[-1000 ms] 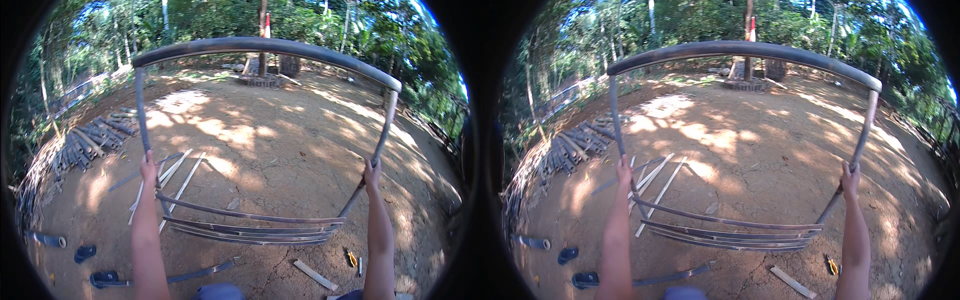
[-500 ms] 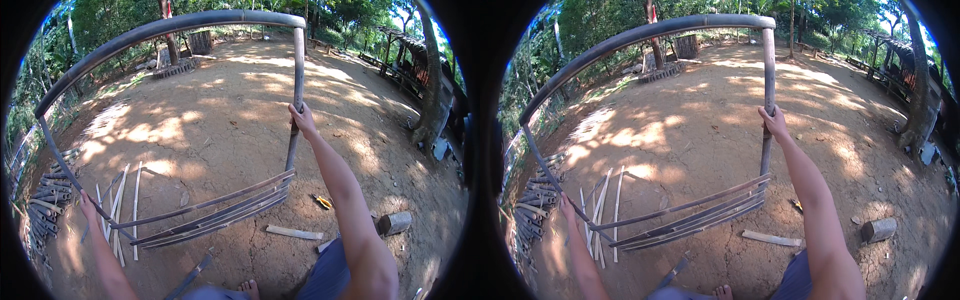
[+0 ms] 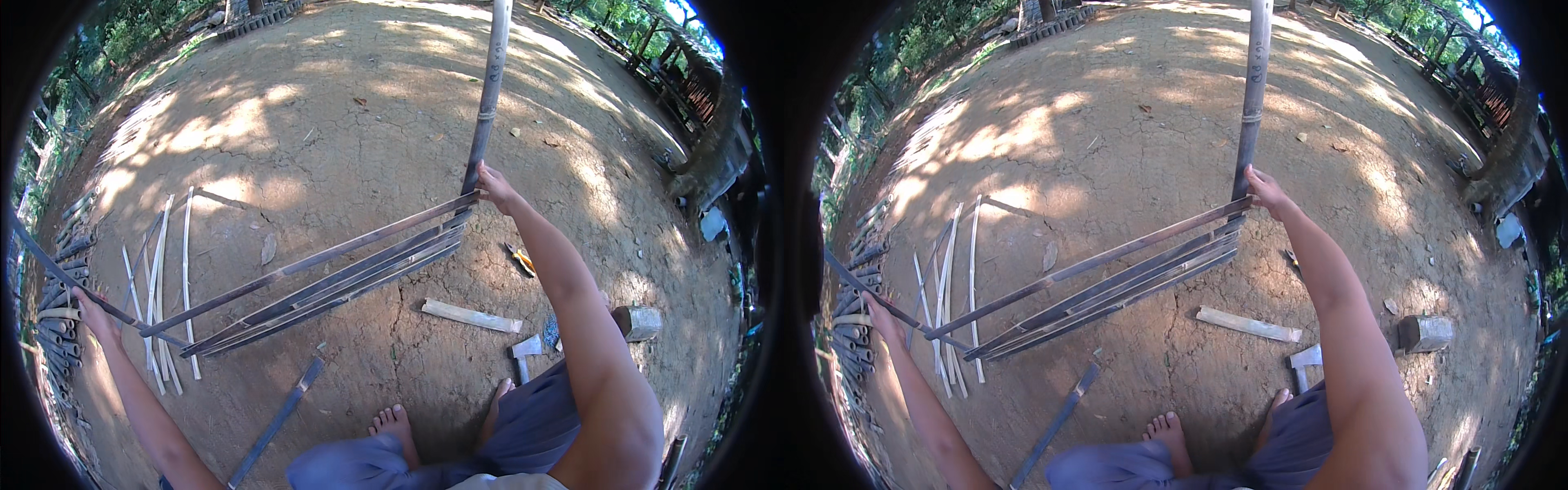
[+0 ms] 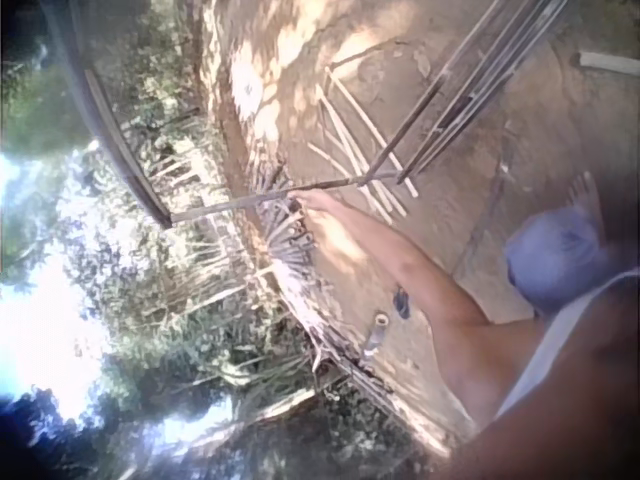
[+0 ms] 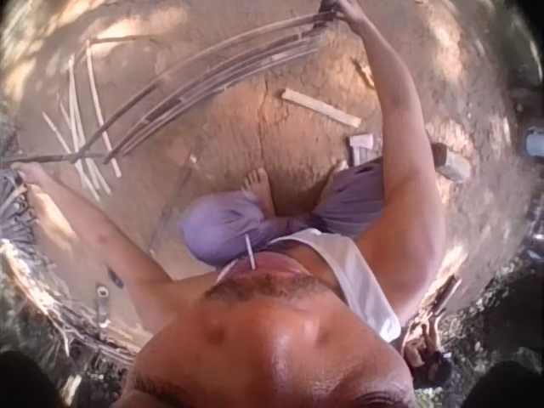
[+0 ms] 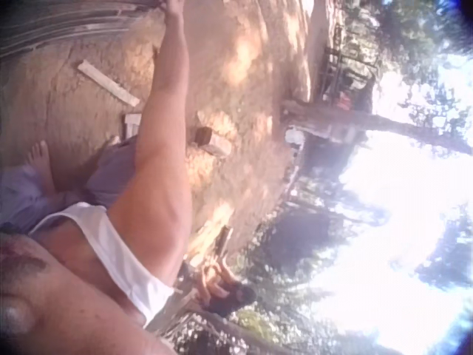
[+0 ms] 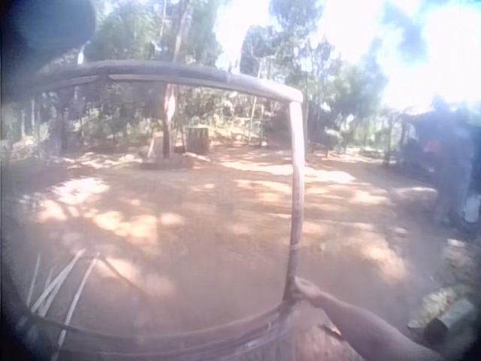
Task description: The person assembles a bamboo frame by aligning split bamboo slats across a square frame and hammering nails with an adze to secure them.
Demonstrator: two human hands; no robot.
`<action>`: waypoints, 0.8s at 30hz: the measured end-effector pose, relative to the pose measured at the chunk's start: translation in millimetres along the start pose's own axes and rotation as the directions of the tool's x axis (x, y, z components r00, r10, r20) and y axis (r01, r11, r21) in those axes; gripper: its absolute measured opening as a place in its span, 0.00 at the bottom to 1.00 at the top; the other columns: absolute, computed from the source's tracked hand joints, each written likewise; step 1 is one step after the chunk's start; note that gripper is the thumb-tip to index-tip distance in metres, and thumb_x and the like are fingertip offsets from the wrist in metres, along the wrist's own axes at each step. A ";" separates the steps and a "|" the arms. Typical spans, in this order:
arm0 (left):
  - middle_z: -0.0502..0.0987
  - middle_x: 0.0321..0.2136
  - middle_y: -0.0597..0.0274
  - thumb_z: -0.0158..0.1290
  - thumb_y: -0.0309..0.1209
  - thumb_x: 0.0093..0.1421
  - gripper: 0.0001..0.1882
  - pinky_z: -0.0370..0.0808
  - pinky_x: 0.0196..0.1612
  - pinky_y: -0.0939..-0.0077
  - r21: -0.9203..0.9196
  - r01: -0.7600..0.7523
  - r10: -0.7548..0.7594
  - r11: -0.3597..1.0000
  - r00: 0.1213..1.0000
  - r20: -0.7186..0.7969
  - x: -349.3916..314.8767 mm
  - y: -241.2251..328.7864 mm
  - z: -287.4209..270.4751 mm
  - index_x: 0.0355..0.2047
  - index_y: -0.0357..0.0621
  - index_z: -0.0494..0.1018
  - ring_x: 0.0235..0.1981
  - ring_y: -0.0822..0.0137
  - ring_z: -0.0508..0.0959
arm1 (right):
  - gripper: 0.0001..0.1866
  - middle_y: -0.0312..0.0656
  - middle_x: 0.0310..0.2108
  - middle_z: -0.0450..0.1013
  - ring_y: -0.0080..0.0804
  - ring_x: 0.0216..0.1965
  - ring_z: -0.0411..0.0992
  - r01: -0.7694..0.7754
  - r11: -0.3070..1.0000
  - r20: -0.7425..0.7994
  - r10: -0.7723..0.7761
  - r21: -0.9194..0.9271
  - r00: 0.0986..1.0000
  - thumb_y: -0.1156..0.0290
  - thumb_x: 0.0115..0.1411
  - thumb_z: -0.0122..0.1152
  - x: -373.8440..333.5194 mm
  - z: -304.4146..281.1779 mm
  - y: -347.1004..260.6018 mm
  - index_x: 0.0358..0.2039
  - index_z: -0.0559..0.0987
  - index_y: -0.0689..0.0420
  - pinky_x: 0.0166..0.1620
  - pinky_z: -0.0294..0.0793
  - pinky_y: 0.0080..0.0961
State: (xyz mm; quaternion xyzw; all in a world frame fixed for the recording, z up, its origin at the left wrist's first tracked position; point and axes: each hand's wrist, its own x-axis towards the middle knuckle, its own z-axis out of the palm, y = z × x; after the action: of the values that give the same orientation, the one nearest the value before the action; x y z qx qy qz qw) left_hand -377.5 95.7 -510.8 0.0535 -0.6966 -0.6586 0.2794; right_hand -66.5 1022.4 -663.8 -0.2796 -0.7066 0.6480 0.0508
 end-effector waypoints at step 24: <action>0.76 0.32 0.68 0.57 0.55 0.67 0.26 0.69 0.39 0.74 0.368 0.075 -0.097 0.927 0.994 0.042 115.0 -35.2 109.7 0.45 0.42 0.80 0.33 0.74 0.72 | 0.17 0.43 0.39 0.80 0.36 0.40 0.82 0.252 0.924 -0.206 -0.198 0.287 0.958 0.58 0.73 0.55 -72.5 39.0 54.7 0.48 0.74 0.60 0.45 0.81 0.32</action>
State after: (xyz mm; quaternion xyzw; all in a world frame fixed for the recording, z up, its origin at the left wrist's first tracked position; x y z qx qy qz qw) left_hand -534.6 137.8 -504.9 0.1154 -0.8121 -0.5302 0.2146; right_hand -4.6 954.6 -700.4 -0.2400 -0.6162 0.7141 0.2296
